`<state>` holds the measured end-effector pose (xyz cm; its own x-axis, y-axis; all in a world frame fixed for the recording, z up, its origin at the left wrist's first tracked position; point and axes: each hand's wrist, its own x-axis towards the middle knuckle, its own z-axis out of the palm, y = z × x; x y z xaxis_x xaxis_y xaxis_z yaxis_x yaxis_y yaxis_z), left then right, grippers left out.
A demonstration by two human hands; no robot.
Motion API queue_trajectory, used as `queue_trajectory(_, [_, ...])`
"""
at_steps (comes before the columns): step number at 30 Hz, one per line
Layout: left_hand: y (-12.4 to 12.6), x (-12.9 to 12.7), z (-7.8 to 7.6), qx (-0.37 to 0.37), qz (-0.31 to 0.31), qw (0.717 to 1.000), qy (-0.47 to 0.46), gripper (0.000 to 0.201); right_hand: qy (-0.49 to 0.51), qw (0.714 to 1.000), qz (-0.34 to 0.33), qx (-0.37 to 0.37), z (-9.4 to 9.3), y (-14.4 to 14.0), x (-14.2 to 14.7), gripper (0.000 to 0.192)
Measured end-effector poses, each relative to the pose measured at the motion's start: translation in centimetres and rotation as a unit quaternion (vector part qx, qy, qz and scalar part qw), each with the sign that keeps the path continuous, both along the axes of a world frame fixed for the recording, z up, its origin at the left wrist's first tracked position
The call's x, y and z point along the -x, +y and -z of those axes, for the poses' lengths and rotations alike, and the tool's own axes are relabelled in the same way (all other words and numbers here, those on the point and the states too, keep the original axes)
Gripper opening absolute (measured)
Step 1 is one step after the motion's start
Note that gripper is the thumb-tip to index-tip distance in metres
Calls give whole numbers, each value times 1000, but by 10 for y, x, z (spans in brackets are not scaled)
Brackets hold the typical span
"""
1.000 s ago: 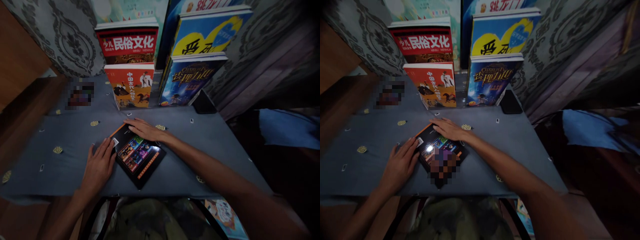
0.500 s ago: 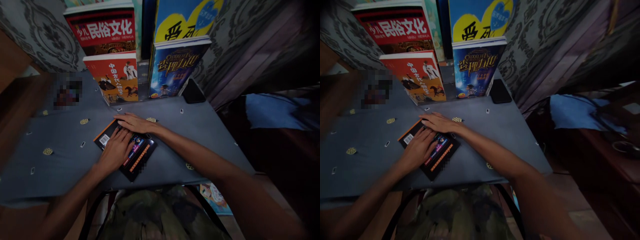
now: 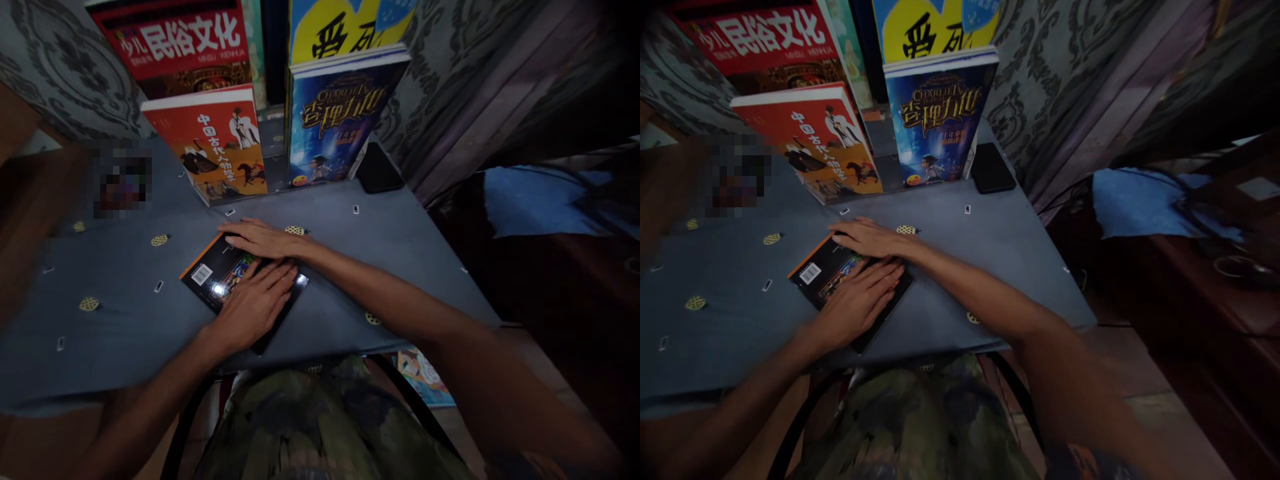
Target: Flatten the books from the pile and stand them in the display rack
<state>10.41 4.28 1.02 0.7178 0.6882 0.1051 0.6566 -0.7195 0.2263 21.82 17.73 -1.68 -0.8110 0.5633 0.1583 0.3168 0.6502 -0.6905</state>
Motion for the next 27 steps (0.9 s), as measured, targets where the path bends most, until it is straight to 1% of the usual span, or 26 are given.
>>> queue_trajectory(5, [-2,-4,-1,-1,45,999,21,44,1,1000,1,0,-3,-1,0,50])
queue_trajectory(9, [-2,-2,-1,-7,54,998,28,45,2,1000,4,-5,-1,-1,0,48])
queue_trajectory(13, [-7,1,3,-13,59,998,21,46,0,1000,4,-13,1,-2,0,47])
queue_trajectory(22, [-33,15,9,-24,96,995,-4,43,-17,999,5,-30,-6,-8,-2,45])
queue_trajectory(25, [-42,23,8,-20,101,995,8,48,-18,999,6,-43,-6,-10,-3,46])
queue_trajectory(27, [-46,29,5,-9,105,994,24,55,-20,998,10,-53,-5,-11,-4,46])
